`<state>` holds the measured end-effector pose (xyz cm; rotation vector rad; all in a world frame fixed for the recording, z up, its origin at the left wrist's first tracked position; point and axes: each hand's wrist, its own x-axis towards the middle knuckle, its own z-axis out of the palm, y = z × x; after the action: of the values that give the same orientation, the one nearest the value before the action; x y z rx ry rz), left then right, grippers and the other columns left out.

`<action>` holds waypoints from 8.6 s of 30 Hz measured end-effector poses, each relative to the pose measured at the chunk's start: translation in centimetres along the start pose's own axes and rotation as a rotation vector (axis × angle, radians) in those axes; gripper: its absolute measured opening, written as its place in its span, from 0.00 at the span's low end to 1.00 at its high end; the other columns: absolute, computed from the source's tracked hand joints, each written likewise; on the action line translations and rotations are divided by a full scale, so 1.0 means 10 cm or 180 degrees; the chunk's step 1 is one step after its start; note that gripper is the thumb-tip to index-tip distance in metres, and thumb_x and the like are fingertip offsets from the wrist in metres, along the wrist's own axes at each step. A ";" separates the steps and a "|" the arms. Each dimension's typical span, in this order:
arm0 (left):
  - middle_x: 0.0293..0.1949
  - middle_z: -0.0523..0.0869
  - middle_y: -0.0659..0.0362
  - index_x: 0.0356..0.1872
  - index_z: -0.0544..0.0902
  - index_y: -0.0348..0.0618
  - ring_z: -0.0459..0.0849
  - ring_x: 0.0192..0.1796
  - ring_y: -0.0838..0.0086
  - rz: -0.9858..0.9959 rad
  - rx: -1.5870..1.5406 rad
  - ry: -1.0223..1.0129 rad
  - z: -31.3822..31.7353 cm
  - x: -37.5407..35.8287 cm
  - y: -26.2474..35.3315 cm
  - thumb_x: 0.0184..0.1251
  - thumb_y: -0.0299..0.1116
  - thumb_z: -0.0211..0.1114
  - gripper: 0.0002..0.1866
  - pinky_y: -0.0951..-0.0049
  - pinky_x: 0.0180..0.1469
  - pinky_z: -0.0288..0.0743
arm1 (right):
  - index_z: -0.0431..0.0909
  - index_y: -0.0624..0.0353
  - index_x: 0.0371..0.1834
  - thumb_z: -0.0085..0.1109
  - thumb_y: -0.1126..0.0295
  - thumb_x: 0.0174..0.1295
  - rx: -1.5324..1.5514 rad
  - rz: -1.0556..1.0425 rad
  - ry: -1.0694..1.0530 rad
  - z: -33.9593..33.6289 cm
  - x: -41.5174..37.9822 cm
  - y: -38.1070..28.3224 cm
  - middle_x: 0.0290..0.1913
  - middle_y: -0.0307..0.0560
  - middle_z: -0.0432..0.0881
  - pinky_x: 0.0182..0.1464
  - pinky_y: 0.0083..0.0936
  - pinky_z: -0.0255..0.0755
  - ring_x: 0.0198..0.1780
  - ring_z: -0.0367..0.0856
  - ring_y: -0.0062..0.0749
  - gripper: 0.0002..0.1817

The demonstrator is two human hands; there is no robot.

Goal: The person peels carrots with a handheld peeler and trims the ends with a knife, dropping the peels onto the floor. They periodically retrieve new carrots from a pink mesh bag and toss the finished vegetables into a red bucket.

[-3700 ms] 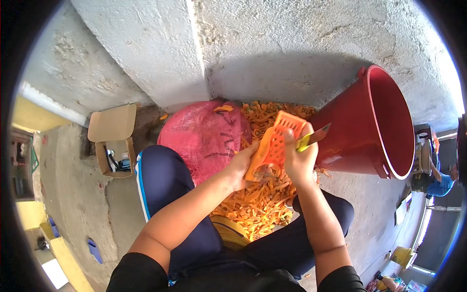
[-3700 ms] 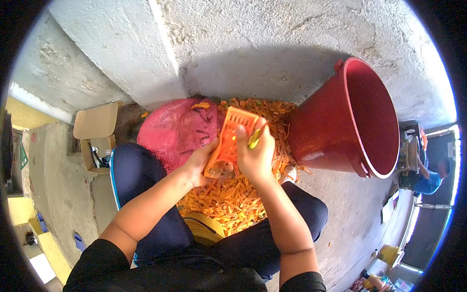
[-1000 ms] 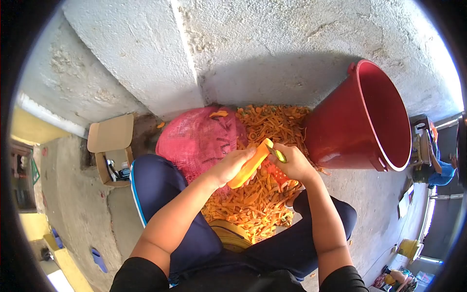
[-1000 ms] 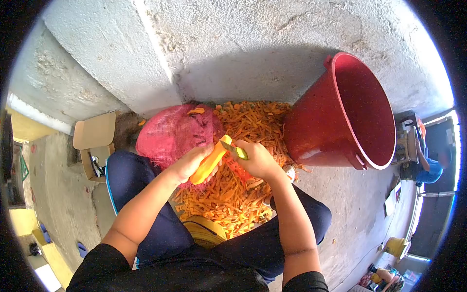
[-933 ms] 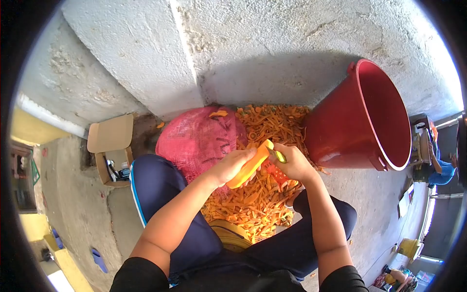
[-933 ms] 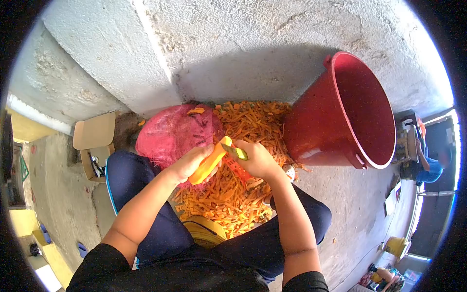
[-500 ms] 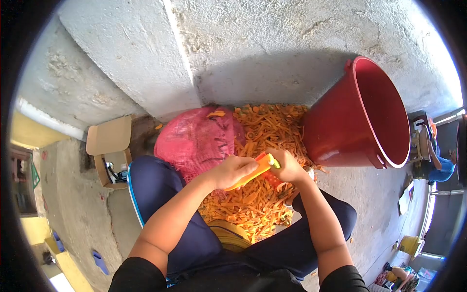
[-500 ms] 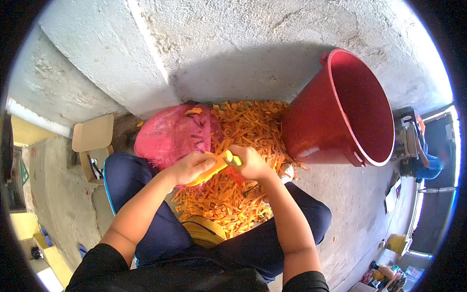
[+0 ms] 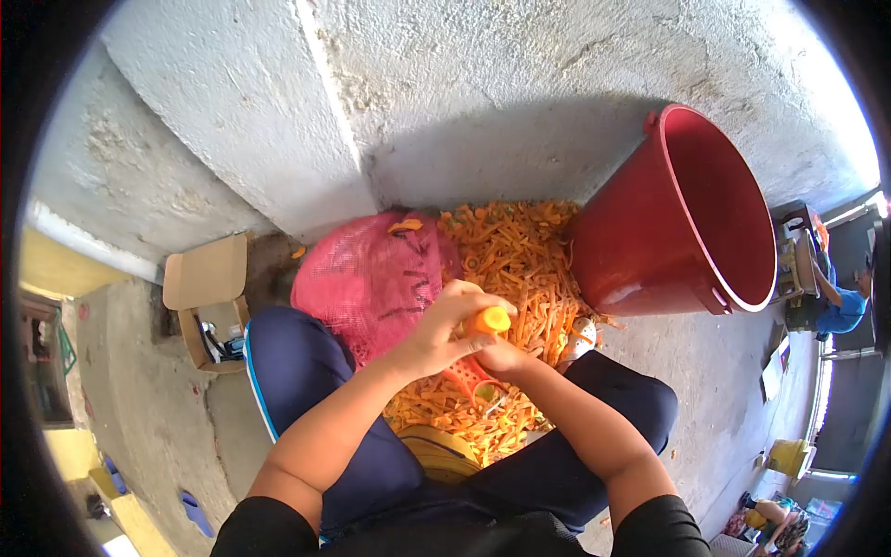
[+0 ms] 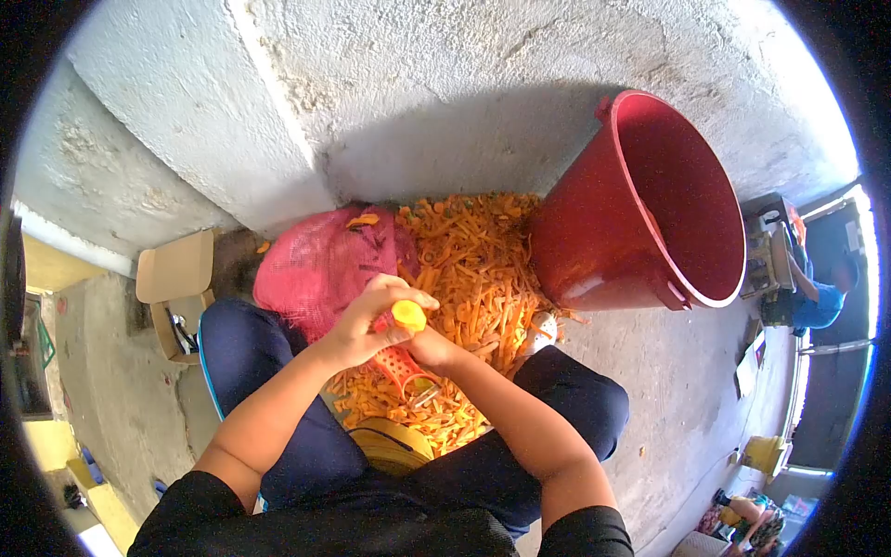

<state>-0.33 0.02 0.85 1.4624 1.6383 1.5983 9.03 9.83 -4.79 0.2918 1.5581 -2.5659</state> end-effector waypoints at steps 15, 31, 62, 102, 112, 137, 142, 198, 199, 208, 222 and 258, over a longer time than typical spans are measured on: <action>0.42 0.77 0.52 0.46 0.69 0.39 0.77 0.45 0.66 -0.0781 0.0602 0.0111 -0.13 -0.06 -0.03 0.44 0.25 0.65 0.24 0.71 0.46 0.70 | 0.70 0.64 0.43 0.45 0.78 0.54 -0.0569 -0.0327 0.1207 -0.20 -0.02 -0.54 0.40 0.41 0.76 0.43 0.20 0.68 0.41 0.75 0.24 0.13; 0.27 0.78 0.51 0.36 0.73 0.40 0.79 0.32 0.60 -0.1253 0.0945 0.0240 -0.21 0.01 0.00 0.39 0.25 0.64 0.17 0.70 0.34 0.70 | 0.73 0.59 0.36 0.51 0.67 0.49 -0.3666 0.0079 0.0797 -0.11 -0.16 -0.71 0.27 0.60 0.76 0.35 0.38 0.67 0.33 0.74 0.53 0.12; 0.30 0.79 0.52 0.36 0.74 0.42 0.78 0.34 0.57 -0.0656 0.0496 -0.0967 0.00 -0.06 0.19 0.37 0.32 0.68 0.20 0.64 0.35 0.71 | 0.75 0.60 0.35 0.48 0.61 0.50 -0.4049 0.1568 -0.0196 -0.67 0.07 0.17 0.36 0.56 0.78 0.40 0.37 0.70 0.39 0.76 0.49 0.15; 0.46 0.75 0.43 0.53 0.66 0.36 0.73 0.50 0.54 -0.3853 0.1973 0.0567 -0.54 -1.69 -2.16 0.53 0.27 0.46 0.22 0.63 0.52 0.66 | 0.67 0.65 0.24 0.54 0.69 0.46 -0.4727 0.0503 0.0699 -0.32 -0.17 -1.32 0.20 0.60 0.69 0.27 0.39 0.61 0.25 0.67 0.57 0.10; 0.51 0.70 0.42 0.58 0.59 0.40 0.70 0.53 0.55 -0.2733 0.2090 0.0305 -0.91 -1.23 -2.91 0.56 0.27 0.43 0.24 0.64 0.54 0.64 | 0.69 0.63 0.26 0.55 0.70 0.43 -0.4822 0.0895 0.0387 -0.31 0.26 -1.16 0.21 0.60 0.71 0.28 0.40 0.62 0.28 0.69 0.57 0.10; 0.44 0.78 0.50 0.40 0.79 0.41 0.76 0.48 0.61 -0.4604 0.2891 -0.0947 -1.64 -2.14 -3.15 0.58 0.38 0.44 0.18 0.63 0.50 0.68 | 0.68 0.59 0.27 0.52 0.69 0.45 -0.5040 0.1324 -0.0188 -0.16 0.63 -1.00 0.21 0.58 0.73 0.29 0.43 0.64 0.28 0.72 0.55 0.08; 0.46 0.77 0.49 0.46 0.76 0.43 0.75 0.49 0.60 -0.3650 0.2170 0.0615 -1.73 -2.01 -3.54 0.58 0.37 0.43 0.18 0.65 0.50 0.70 | 0.68 0.56 0.29 0.52 0.66 0.47 -0.5192 0.1358 -0.0298 -0.20 0.68 -0.93 0.20 0.56 0.74 0.29 0.44 0.67 0.27 0.74 0.54 0.09; 0.44 0.78 0.55 0.45 0.74 0.42 0.77 0.45 0.65 -0.4600 0.0777 0.1650 -1.56 -1.29 -3.91 0.62 0.37 0.45 0.16 0.66 0.45 0.71 | 0.68 0.56 0.30 0.52 0.64 0.49 -0.5063 0.1457 -0.0562 -0.18 0.64 -0.83 0.19 0.52 0.75 0.27 0.40 0.69 0.25 0.76 0.49 0.09; 0.44 0.78 0.55 0.45 0.74 0.42 0.77 0.45 0.65 -0.4598 0.0792 0.1640 -1.54 -1.27 -3.91 0.62 0.37 0.45 0.16 0.66 0.45 0.71 | 0.68 0.56 0.30 0.52 0.65 0.49 -0.5070 0.1471 -0.0570 -0.17 0.63 -0.82 0.19 0.52 0.75 0.27 0.40 0.69 0.25 0.76 0.49 0.09; 0.43 0.78 0.56 0.45 0.74 0.42 0.77 0.45 0.66 -0.4664 0.0840 0.1576 -1.38 -1.13 -3.94 0.62 0.37 0.45 0.15 0.67 0.44 0.72 | 0.67 0.56 0.31 0.52 0.66 0.48 -0.5070 0.1503 -0.0619 -0.22 0.61 -0.85 0.20 0.52 0.76 0.28 0.39 0.69 0.26 0.77 0.48 0.10; 0.43 0.78 0.57 0.45 0.73 0.42 0.77 0.44 0.67 -0.4234 -0.1705 0.2968 -1.49 -1.41 -3.48 0.63 0.38 0.46 0.15 0.67 0.43 0.72 | 0.70 0.57 0.33 0.52 0.70 0.45 -0.4864 0.1566 -0.0333 -0.20 0.53 -0.93 0.22 0.55 0.75 0.31 0.40 0.67 0.29 0.75 0.51 0.10; 0.40 0.78 0.59 0.47 0.69 0.46 0.78 0.39 0.70 -0.2663 -0.4481 0.1328 0.21 -0.06 0.06 0.66 0.46 0.38 0.18 0.64 0.39 0.74 | 0.71 0.64 0.36 0.56 0.73 0.54 -0.0603 -0.0944 0.1649 0.31 -0.03 -1.02 0.31 0.41 0.78 0.37 0.20 0.70 0.32 0.75 0.21 0.09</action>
<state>1.89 0.35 0.61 -0.2503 0.6256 1.8013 6.87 11.81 5.45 0.8132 2.1465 -2.6645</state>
